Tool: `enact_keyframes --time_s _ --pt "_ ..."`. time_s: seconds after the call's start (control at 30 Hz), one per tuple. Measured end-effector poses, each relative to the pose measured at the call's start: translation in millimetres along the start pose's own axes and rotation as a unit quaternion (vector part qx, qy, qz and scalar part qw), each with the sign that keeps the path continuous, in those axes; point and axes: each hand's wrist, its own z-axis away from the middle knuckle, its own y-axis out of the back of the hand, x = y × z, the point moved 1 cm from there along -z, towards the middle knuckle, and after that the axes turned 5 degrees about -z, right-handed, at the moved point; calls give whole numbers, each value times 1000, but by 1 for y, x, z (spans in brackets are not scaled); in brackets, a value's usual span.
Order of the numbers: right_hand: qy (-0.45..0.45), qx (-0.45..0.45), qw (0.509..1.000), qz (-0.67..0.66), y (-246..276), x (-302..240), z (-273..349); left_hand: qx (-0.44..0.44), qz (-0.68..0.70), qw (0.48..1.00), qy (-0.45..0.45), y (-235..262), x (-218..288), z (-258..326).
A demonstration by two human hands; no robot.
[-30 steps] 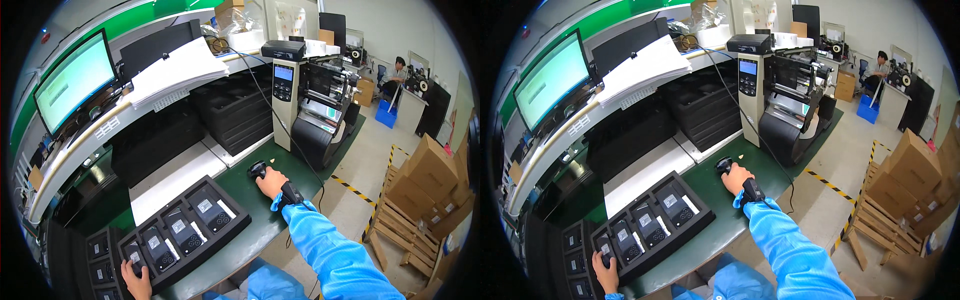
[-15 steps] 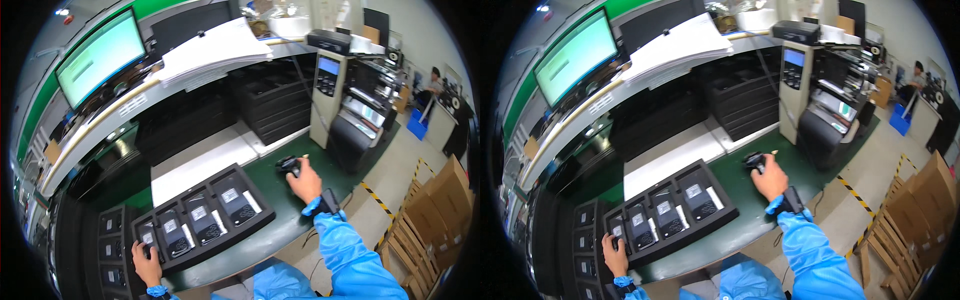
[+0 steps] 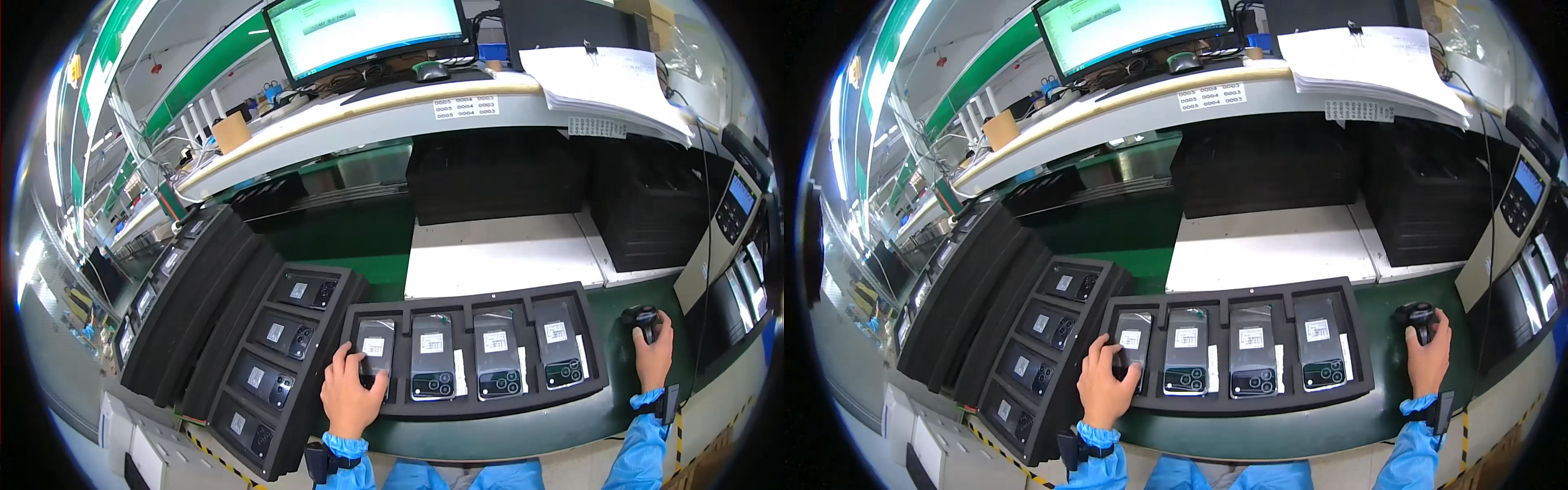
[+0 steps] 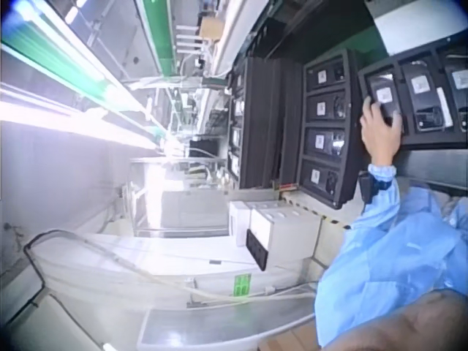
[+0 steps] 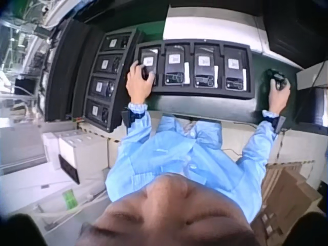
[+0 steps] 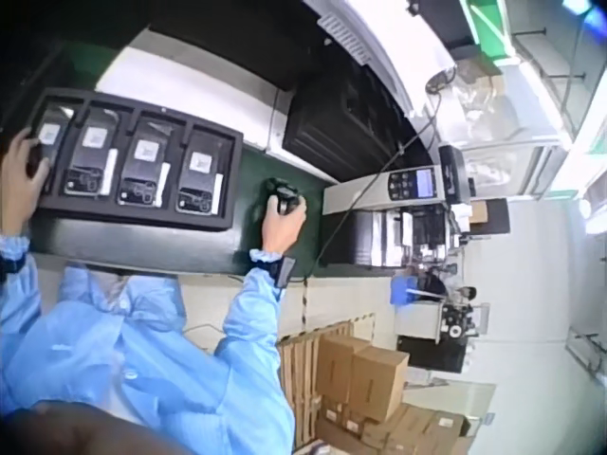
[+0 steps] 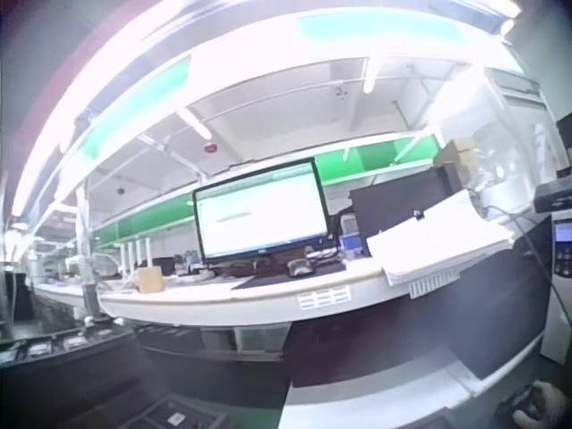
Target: Scanning barcodes on smartphones and organizing them into trays on a production line.
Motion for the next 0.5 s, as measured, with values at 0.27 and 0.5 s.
enact_keyframes --time_s 0.27,0.5 --pt "32 217 932 -287 79 110 -107 -139 11 990 -6 13 6 -14" --pt "-56 192 899 -389 118 105 -180 -52 125 991 8 12 -1 -7"
